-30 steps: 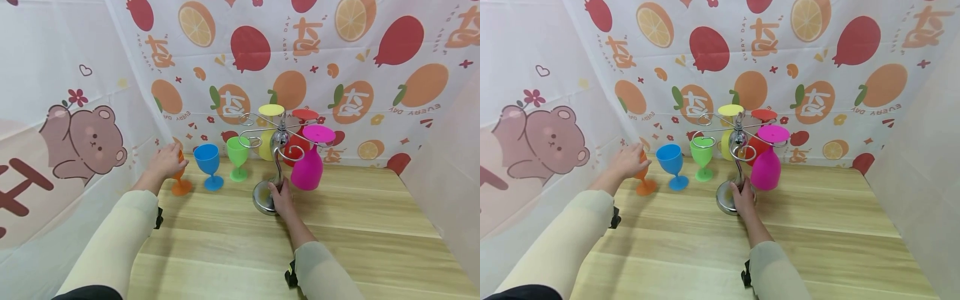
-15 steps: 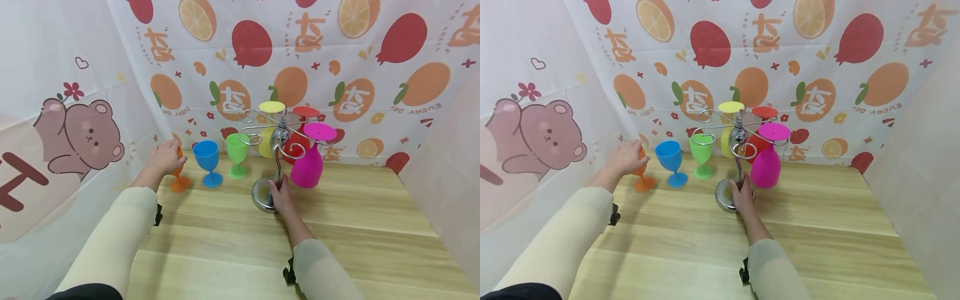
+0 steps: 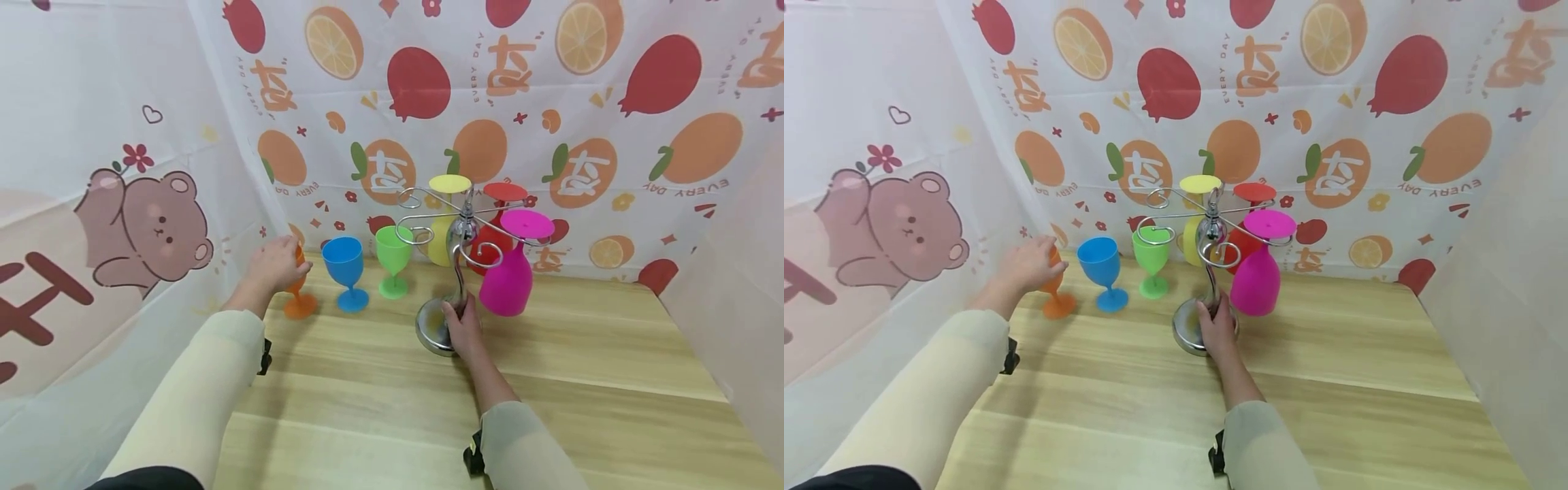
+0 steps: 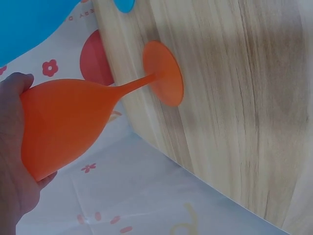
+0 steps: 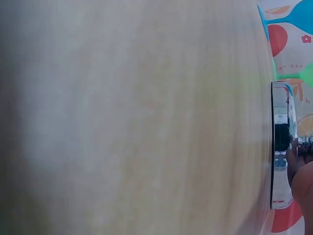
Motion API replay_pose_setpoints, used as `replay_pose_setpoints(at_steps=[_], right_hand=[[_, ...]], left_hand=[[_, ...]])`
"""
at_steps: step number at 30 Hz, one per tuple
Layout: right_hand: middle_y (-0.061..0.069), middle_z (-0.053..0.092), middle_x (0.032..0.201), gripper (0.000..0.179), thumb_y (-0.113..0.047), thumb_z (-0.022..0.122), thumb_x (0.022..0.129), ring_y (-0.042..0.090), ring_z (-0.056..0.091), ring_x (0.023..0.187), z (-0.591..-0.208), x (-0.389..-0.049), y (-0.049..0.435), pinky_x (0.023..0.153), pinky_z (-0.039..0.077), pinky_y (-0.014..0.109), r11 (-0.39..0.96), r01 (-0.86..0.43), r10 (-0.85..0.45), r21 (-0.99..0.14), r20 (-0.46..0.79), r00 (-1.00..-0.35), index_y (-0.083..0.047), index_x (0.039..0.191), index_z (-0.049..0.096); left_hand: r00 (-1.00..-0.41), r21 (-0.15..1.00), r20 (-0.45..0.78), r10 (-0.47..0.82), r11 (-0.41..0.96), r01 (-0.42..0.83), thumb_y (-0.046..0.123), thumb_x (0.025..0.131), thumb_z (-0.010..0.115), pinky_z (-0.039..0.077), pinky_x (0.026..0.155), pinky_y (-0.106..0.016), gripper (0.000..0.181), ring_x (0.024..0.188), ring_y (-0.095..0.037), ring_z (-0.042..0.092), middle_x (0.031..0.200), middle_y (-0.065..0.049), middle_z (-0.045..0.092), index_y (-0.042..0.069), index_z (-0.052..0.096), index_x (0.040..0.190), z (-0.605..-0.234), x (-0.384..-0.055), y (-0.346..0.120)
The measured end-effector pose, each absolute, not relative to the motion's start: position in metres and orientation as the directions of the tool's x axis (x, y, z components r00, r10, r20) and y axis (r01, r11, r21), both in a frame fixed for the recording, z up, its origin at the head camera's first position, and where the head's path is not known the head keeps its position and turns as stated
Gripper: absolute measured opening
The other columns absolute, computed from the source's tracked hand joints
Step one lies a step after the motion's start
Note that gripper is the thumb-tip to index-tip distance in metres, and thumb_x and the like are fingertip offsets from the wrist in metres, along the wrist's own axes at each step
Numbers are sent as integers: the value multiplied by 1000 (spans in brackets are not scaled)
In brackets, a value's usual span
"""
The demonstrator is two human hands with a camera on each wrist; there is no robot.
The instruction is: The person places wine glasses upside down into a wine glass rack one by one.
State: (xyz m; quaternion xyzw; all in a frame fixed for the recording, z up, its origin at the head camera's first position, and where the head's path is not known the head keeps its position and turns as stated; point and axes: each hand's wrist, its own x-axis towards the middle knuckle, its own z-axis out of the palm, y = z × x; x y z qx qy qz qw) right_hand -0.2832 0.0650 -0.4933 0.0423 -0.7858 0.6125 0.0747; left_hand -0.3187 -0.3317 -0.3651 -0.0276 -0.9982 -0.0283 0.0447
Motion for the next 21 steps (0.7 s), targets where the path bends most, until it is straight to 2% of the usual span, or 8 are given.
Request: replay_pose_setpoints(at_steps=[3,5,7,12,17,21], right_hand=[[14,54,115,56,-36,56,100,26,53,107,-497,-282,65,96,43,41,242,-160,37,-957,174,-984,-9,144,33],[13,55,117,58,-38,55,100,25,53,108,-496,-282,65,98,43,41,239,-151,39,-959,165,-986,-10,145,33],[13,54,121,60,-40,55,100,26,53,113,-495,-282,65,101,43,43,239,-142,36,-961,155,-987,-11,146,32],[15,55,120,59,-36,56,100,26,53,110,-491,-282,63,98,44,42,238,-152,29,-959,164,-986,-8,146,33],[15,56,117,60,-35,57,100,26,53,107,-492,-281,62,96,44,40,258,-160,29,-953,173,-984,-6,147,34],[15,56,117,57,-33,59,99,25,52,107,-490,-283,66,97,43,40,260,-157,36,-953,172,-984,-6,144,37]], left_hand=[[-995,50,89,54,997,58,44,97,51,26,111,-65,74,141,-43,30,154,-24,32,-1,28,151,-365,-317,-329],[-994,55,93,51,997,56,43,97,51,27,111,-65,72,140,-42,31,153,-23,35,0,30,150,-366,-317,-330],[-993,63,109,49,996,56,42,96,52,31,107,-64,68,131,-43,39,147,-23,41,0,34,147,-365,-318,-330],[-990,107,135,32,993,46,41,95,55,35,98,-66,62,118,-43,41,137,-24,44,2,39,140,-363,-318,-333],[-990,114,141,29,992,46,43,94,58,36,94,-67,62,118,-42,39,138,-23,42,4,41,140,-364,-314,-334],[-989,140,133,64,987,83,42,94,58,38,98,-64,62,120,-44,41,138,-26,45,2,45,140,-359,-306,-332]])
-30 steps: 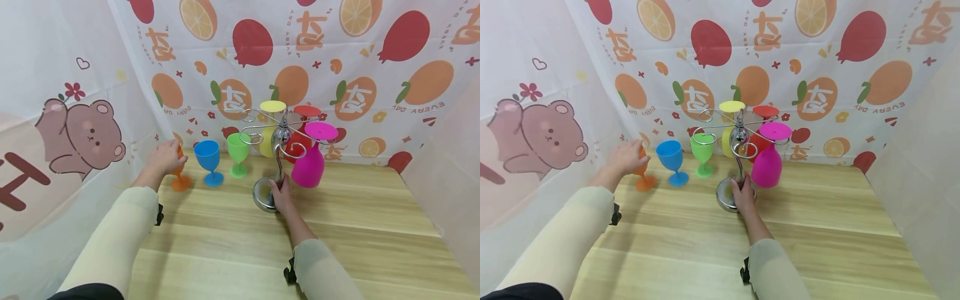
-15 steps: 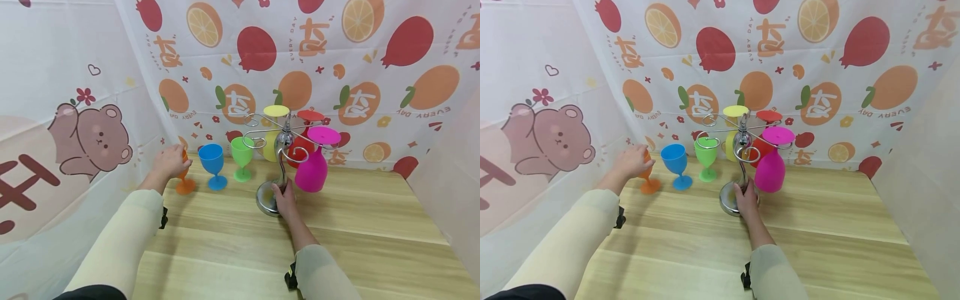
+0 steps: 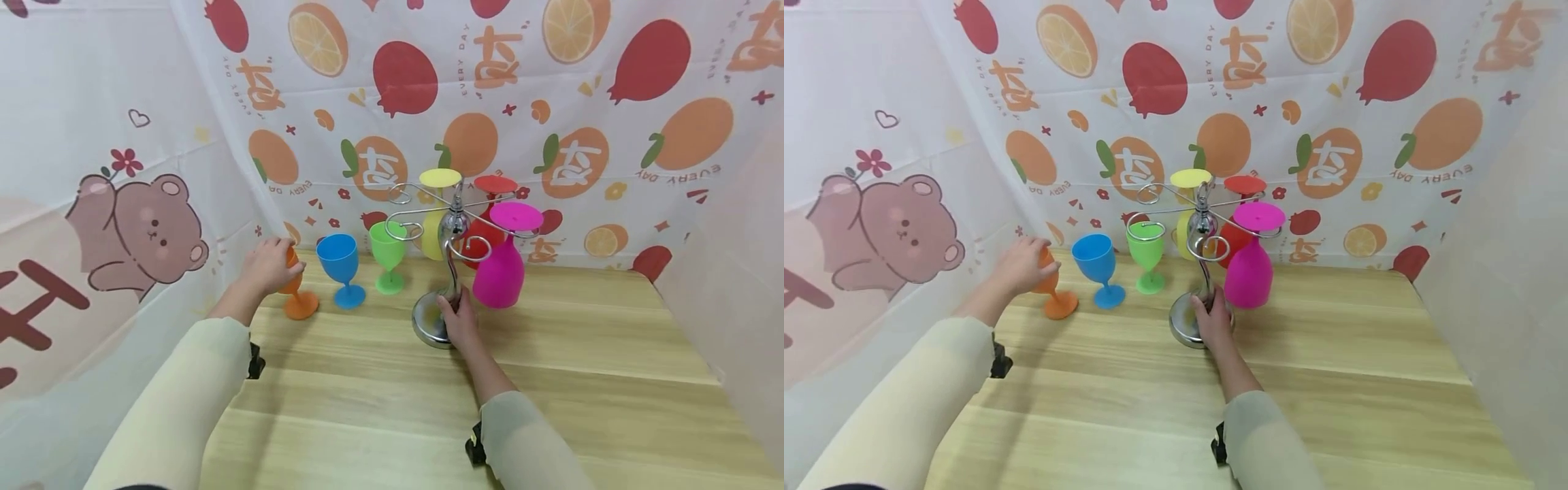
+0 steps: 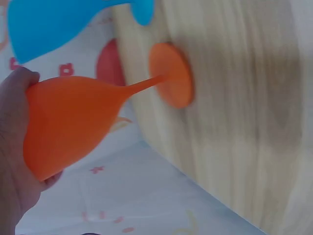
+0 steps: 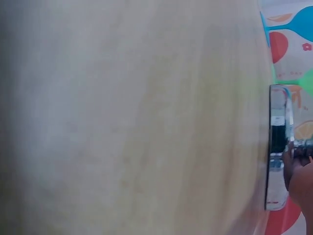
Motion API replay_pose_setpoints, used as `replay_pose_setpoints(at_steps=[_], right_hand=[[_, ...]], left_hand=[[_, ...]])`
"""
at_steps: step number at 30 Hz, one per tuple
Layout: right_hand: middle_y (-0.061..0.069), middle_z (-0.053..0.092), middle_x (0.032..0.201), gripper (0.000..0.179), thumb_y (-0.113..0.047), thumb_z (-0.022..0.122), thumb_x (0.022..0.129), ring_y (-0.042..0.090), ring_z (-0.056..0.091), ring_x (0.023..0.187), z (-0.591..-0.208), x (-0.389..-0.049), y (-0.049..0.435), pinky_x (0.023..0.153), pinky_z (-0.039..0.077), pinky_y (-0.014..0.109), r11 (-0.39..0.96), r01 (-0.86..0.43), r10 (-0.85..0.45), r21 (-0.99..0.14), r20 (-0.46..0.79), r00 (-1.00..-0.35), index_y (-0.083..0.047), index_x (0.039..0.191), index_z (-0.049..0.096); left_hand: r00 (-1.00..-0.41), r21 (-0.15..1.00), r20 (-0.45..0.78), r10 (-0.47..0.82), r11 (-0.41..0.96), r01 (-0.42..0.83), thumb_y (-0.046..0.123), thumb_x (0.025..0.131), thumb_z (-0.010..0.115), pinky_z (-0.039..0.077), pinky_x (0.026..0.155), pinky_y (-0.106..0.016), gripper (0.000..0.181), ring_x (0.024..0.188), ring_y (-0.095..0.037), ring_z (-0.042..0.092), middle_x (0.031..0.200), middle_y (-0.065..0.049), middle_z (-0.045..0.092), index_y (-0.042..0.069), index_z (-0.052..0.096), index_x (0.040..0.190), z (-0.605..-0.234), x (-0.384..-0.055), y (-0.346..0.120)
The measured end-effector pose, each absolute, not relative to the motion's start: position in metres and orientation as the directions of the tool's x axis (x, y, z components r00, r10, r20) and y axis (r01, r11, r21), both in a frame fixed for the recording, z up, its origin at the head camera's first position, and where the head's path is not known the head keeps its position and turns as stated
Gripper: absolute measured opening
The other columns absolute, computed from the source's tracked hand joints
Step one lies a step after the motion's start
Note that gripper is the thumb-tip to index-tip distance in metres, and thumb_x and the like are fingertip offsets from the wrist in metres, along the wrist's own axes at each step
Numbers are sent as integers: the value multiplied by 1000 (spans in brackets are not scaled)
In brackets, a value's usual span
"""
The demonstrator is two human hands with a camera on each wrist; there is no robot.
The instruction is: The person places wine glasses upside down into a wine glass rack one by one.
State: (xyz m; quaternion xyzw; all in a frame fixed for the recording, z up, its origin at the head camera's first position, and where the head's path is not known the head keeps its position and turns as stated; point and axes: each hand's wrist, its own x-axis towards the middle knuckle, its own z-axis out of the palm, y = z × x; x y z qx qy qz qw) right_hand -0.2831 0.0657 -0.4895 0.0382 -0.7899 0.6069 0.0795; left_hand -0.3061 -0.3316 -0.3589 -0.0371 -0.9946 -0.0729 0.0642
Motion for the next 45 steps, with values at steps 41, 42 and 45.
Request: replay_pose_setpoints(at_steps=[41,42,45], right_hand=[[-4,67,122,41,-41,62,95,17,62,115,-416,-218,104,96,52,40,494,-274,-456,-825,23,-890,-23,132,63],[-4,66,125,42,-40,61,96,18,61,116,-413,-215,105,96,52,39,472,-285,-472,-834,34,-881,-23,134,61],[-1,63,131,43,-35,59,99,20,61,120,-403,-208,107,94,54,37,390,-290,-494,-874,67,-867,-22,139,55]], left_hand=[[-662,908,-6,749,-274,-318,45,104,33,59,73,-30,44,88,-13,69,105,2,67,19,66,115,-407,-228,-148],[-652,885,34,757,-326,-333,44,105,29,59,75,-28,47,88,-12,70,105,3,69,18,67,115,-408,-226,-143],[-611,806,174,772,-468,-362,38,107,13,60,75,-31,58,88,-13,72,104,2,71,15,65,117,-410,-221,-131]])
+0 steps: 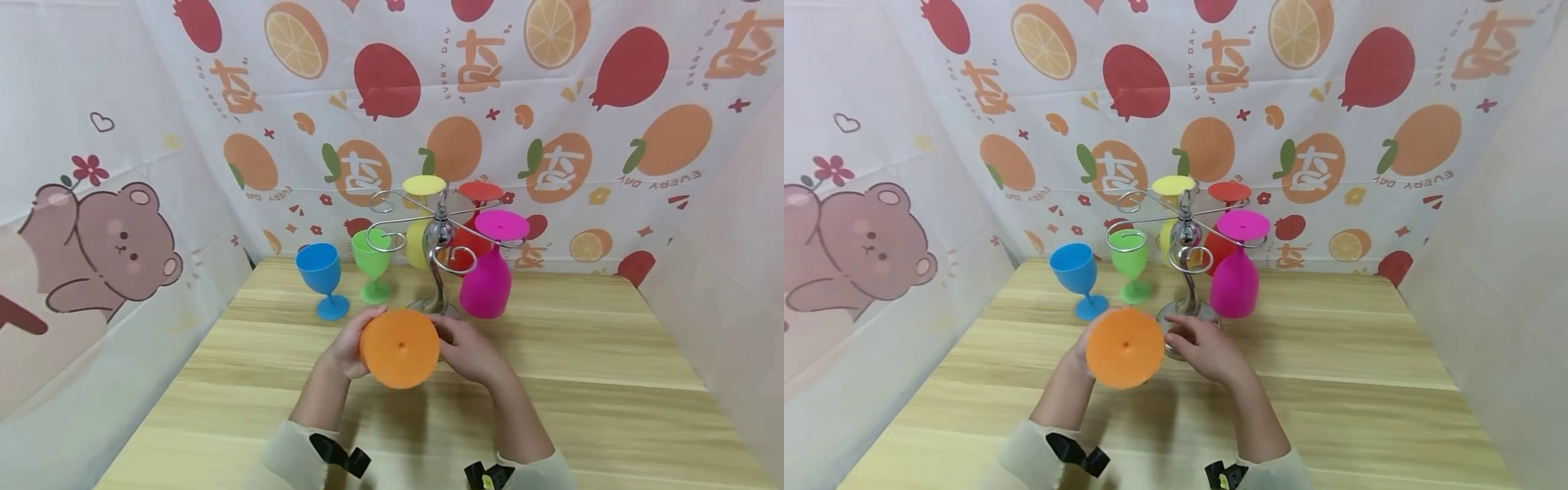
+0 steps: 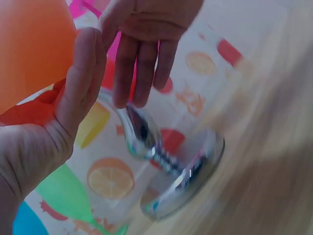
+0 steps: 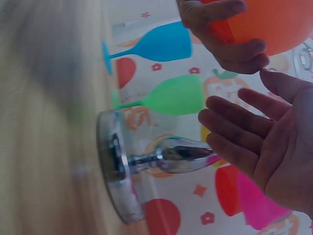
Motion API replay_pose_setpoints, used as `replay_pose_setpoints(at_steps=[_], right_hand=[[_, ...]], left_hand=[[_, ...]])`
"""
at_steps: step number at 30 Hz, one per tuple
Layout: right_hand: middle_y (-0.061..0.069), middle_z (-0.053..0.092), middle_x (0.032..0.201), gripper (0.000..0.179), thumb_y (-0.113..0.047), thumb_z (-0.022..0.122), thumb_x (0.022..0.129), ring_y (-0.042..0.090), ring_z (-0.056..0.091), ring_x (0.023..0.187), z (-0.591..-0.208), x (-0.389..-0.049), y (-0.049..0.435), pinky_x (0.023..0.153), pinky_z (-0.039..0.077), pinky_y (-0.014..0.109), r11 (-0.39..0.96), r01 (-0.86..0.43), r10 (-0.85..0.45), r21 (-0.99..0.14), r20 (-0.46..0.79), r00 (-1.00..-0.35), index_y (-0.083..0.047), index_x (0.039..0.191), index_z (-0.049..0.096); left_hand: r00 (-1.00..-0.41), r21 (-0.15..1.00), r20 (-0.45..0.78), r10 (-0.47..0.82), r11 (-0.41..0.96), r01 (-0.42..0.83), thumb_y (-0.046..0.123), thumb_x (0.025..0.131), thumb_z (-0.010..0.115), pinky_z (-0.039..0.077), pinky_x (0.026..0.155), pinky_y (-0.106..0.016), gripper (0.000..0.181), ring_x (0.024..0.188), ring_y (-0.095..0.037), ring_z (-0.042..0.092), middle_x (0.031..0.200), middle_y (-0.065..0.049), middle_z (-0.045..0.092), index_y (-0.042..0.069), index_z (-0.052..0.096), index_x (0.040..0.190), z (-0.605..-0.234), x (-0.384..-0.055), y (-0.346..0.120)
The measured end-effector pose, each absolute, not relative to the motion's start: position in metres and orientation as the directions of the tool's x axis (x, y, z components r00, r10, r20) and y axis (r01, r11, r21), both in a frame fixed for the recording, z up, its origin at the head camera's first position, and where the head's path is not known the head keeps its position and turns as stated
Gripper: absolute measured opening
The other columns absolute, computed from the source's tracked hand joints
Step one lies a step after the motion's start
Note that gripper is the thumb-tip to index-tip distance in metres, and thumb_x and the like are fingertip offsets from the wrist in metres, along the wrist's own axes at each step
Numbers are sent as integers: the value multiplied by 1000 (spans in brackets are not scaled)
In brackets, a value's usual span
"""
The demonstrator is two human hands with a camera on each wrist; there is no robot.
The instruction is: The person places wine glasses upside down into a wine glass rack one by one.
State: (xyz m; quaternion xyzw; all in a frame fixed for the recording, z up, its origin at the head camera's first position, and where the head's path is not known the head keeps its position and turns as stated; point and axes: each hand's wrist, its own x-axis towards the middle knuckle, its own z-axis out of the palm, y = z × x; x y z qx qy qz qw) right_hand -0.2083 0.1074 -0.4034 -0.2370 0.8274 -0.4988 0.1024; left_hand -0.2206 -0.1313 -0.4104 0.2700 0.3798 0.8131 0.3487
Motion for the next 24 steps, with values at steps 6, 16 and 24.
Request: replay_pose_setpoints(at_steps=[6,16,24], right_hand=[[5,59,134,46,-23,61,98,25,60,120,-387,-200,114,93,54,32,147,-286,-533,-947,168,-830,-20,142,50],[1,55,134,73,-13,76,85,25,55,115,-373,-190,110,94,54,37,-10,-415,-535,-910,355,-767,-26,148,41],[0,54,135,78,-18,81,81,25,55,120,-371,-185,104,97,52,38,-12,-447,-476,-894,398,-784,-26,147,41]], left_hand=[[-502,688,363,785,-589,-424,42,105,-3,58,81,-49,67,104,-29,68,128,-14,59,14,45,142,-411,-219,-116],[-712,713,197,674,-597,-368,56,100,37,57,83,-33,53,105,-21,59,119,-6,59,21,45,139,-386,-204,-96],[-684,702,205,701,-592,-396,57,93,51,57,73,-26,54,101,-18,60,116,-6,59,18,46,130,-391,-197,-79]])
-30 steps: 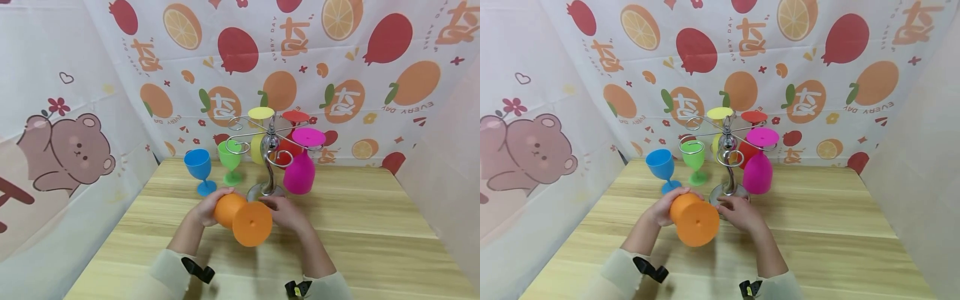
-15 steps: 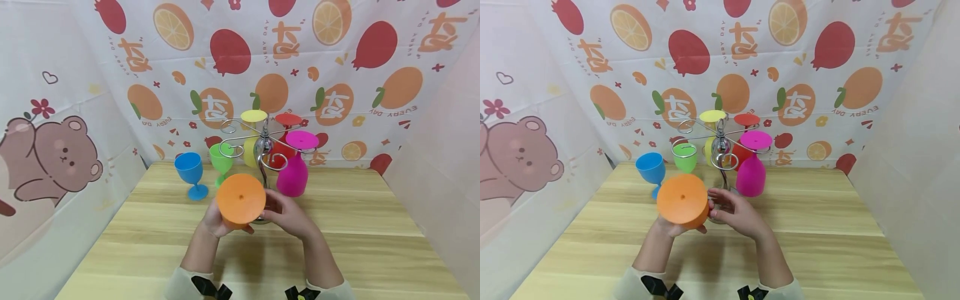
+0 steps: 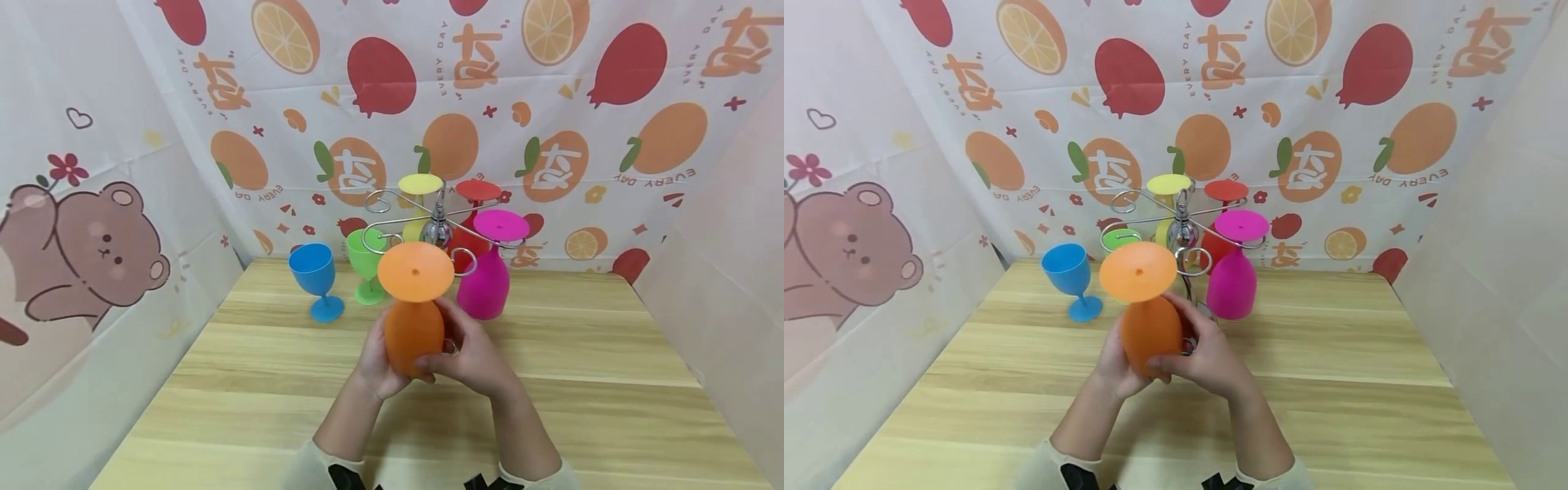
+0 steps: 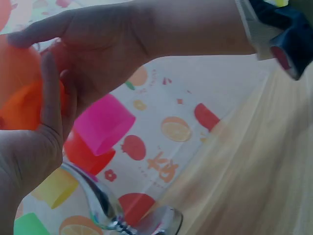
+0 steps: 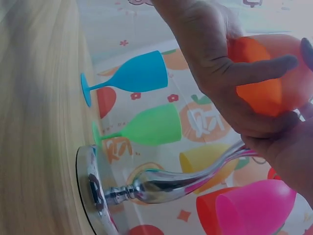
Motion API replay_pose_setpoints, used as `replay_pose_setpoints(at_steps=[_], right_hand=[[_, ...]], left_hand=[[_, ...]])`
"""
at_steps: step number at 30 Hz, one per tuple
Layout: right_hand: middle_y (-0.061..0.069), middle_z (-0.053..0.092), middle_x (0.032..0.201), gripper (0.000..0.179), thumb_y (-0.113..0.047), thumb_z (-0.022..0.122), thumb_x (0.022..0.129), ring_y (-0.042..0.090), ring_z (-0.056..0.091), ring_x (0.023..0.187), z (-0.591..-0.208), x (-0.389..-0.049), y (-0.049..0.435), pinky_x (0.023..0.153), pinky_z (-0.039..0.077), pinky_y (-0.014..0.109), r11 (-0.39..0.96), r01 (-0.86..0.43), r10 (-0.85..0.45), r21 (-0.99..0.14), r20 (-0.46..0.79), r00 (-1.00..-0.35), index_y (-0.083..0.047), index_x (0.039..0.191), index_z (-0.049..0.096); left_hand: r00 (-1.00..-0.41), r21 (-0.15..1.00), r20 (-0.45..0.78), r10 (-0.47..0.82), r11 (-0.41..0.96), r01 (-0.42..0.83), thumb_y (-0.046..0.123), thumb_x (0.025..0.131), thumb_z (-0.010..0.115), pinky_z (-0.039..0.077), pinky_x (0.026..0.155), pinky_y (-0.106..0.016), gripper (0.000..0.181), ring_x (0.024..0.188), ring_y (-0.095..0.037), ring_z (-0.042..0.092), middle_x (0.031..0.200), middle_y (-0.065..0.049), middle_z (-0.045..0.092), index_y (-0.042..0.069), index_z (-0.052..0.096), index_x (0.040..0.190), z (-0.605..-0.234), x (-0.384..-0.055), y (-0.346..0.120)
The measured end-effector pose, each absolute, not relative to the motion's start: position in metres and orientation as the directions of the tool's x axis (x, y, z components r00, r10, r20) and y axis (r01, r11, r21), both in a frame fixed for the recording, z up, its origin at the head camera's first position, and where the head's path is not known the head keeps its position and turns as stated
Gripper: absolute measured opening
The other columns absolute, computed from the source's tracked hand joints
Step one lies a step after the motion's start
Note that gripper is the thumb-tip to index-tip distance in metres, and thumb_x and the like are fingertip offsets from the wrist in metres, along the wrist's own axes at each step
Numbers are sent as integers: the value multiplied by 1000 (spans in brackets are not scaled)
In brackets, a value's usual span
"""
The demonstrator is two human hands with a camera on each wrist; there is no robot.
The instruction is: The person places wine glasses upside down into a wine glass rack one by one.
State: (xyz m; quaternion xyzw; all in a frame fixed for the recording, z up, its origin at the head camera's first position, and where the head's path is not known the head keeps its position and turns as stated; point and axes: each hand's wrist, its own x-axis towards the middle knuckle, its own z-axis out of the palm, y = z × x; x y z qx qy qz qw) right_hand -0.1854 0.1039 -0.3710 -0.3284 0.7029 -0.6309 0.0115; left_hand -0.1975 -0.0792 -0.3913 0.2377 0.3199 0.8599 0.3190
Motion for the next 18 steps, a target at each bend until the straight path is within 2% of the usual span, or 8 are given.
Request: replay_pose_setpoints(at_steps=[2,11,14,18], right_hand=[[2,55,133,76,-17,80,82,26,56,119,-370,-185,105,96,53,38,-23,-440,-471,-898,398,-788,-25,147,41],[6,55,134,77,-15,80,82,27,57,117,-368,-188,106,95,54,38,-47,-437,-461,-898,407,-788,-20,148,40],[8,55,133,75,-15,79,83,27,58,117,-368,-189,106,95,54,37,-59,-447,-455,-893,423,-784,-17,148,41],[10,55,133,74,-17,80,83,25,58,118,-367,-191,107,97,53,36,-66,-451,-441,-890,431,-787,-14,147,42]], left_hand=[[-661,711,206,722,-574,-405,58,94,48,58,70,-27,54,102,-19,61,117,-8,59,19,45,132,-392,-197,-76],[-714,752,103,693,-524,-400,64,85,60,58,72,-28,66,106,-19,55,122,-3,53,26,41,135,-390,-202,-77],[-753,802,69,655,-486,-349,67,83,60,58,75,-33,71,111,-22,54,124,-3,52,27,42,137,-389,-204,-77],[-855,899,54,515,-399,-183,63,92,51,53,87,-36,57,113,-24,51,123,-3,55,23,51,133,-389,-208,-78]])
